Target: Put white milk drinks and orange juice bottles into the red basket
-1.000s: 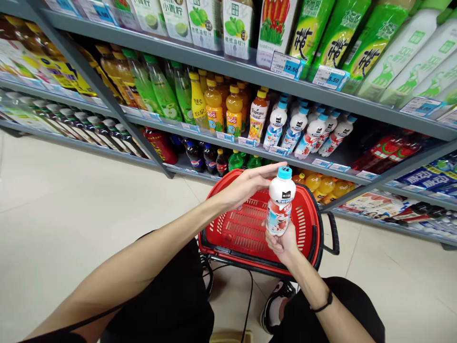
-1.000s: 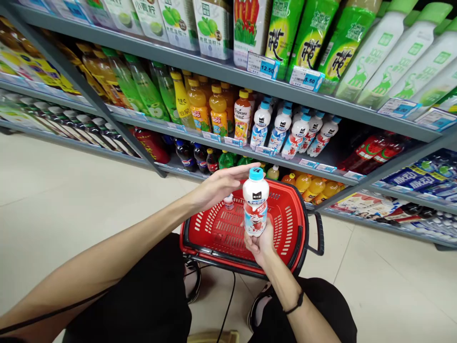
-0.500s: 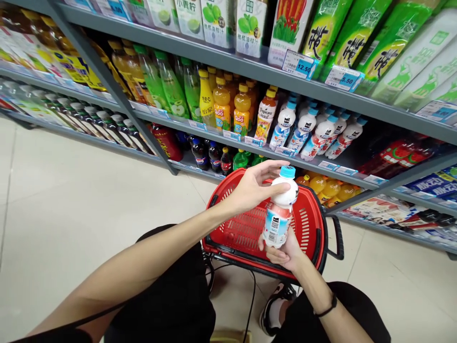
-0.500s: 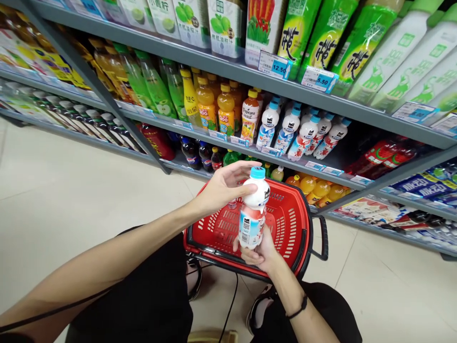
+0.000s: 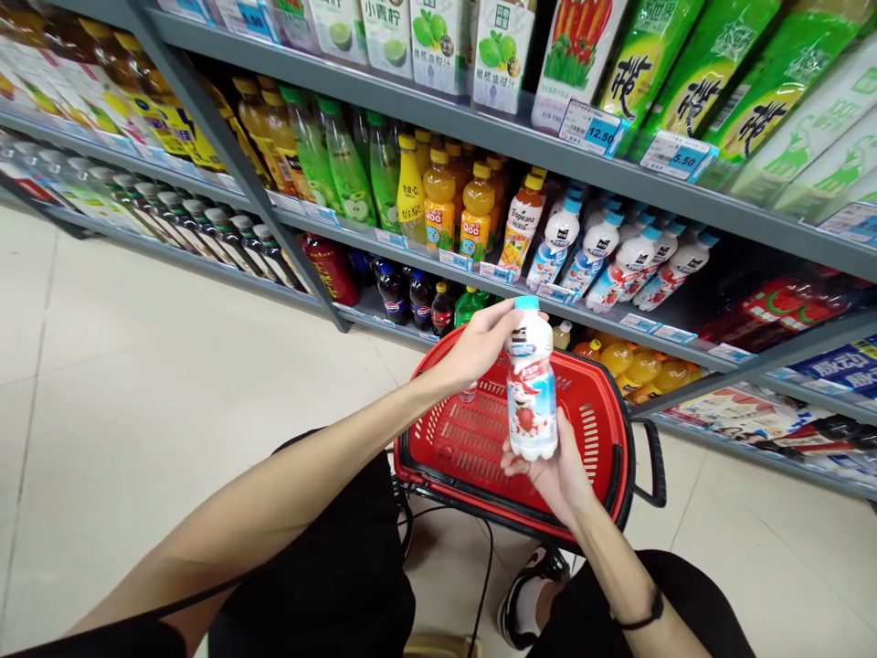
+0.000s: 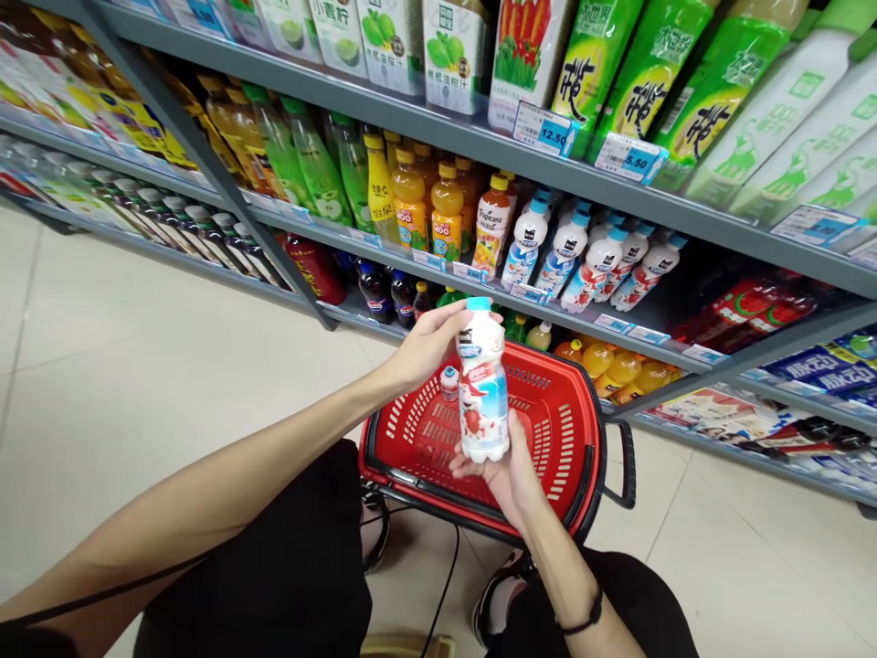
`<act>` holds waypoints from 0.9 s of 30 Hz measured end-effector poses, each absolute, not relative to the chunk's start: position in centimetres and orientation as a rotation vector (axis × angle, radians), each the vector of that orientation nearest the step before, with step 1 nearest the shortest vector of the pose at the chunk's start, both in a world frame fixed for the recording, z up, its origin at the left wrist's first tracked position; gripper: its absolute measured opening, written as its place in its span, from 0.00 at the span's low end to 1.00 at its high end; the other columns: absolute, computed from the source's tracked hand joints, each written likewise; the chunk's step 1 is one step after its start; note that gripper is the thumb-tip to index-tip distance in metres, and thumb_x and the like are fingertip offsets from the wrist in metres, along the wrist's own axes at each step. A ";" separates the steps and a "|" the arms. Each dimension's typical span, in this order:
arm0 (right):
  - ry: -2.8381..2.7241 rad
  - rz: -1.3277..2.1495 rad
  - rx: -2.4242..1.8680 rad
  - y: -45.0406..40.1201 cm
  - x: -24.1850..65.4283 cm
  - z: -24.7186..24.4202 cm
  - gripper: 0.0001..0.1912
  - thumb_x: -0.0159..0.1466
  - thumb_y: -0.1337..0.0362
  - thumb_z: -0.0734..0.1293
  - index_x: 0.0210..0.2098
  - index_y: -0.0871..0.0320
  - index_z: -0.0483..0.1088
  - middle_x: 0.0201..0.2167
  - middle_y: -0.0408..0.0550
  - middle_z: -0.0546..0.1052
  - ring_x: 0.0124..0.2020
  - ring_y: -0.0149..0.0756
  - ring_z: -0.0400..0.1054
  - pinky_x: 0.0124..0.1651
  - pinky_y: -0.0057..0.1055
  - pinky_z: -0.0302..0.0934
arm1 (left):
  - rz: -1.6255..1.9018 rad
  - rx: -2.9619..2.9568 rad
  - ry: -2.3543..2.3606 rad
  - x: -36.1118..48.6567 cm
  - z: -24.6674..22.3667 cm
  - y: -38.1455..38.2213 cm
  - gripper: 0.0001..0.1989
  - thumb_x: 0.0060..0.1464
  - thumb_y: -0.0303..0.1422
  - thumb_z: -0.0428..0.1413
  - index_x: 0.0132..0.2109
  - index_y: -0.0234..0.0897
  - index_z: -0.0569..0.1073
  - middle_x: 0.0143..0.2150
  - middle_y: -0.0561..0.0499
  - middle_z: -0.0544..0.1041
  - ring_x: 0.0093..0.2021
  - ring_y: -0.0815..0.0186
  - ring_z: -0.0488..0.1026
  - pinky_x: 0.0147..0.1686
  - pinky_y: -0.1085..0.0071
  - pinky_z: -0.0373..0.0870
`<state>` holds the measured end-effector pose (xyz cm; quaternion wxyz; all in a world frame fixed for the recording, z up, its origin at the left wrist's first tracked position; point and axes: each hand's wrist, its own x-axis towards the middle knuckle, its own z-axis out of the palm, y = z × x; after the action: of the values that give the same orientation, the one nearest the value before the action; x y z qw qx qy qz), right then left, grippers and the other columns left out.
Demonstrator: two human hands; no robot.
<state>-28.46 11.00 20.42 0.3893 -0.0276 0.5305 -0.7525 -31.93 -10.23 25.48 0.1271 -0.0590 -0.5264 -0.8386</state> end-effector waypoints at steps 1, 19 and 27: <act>1.421 -1.948 -0.103 11.0 -28.4 20.5 0.31 0.64 0.36 0.72 0.43 0.62 0.74 0.33 0.52 0.81 0.29 0.40 0.77 0.33 0.35 0.75 | -2.477 -0.163 -1.494 -32.2 25.3 -10.4 0.23 0.63 0.47 0.58 0.55 0.32 0.77 0.54 0.39 0.81 0.48 0.56 0.79 0.46 0.62 0.75; 3.596 -0.857 -1.617 16.1 -32.4 22.6 0.36 0.63 0.53 0.79 0.62 0.62 0.66 0.44 0.57 0.75 0.40 0.44 0.74 0.38 0.36 0.74 | -2.929 -0.495 -1.156 -31.2 26.2 -10.0 0.45 0.58 0.68 0.43 0.58 0.31 0.75 0.61 0.32 0.77 0.62 0.43 0.75 0.62 0.45 0.67; 3.637 -0.789 -1.537 16.7 -32.1 22.6 0.35 0.63 0.52 0.79 0.62 0.62 0.67 0.44 0.58 0.75 0.43 0.47 0.75 0.40 0.39 0.75 | -2.939 -0.610 -1.146 -31.1 26.1 -9.7 0.45 0.58 0.67 0.42 0.57 0.31 0.77 0.64 0.34 0.75 0.65 0.43 0.71 0.66 0.46 0.64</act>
<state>-32.12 16.72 22.57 -0.4281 -0.3450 0.8163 -0.1772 -31.10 -9.75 26.11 -0.0358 -0.1897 -0.3563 -0.9142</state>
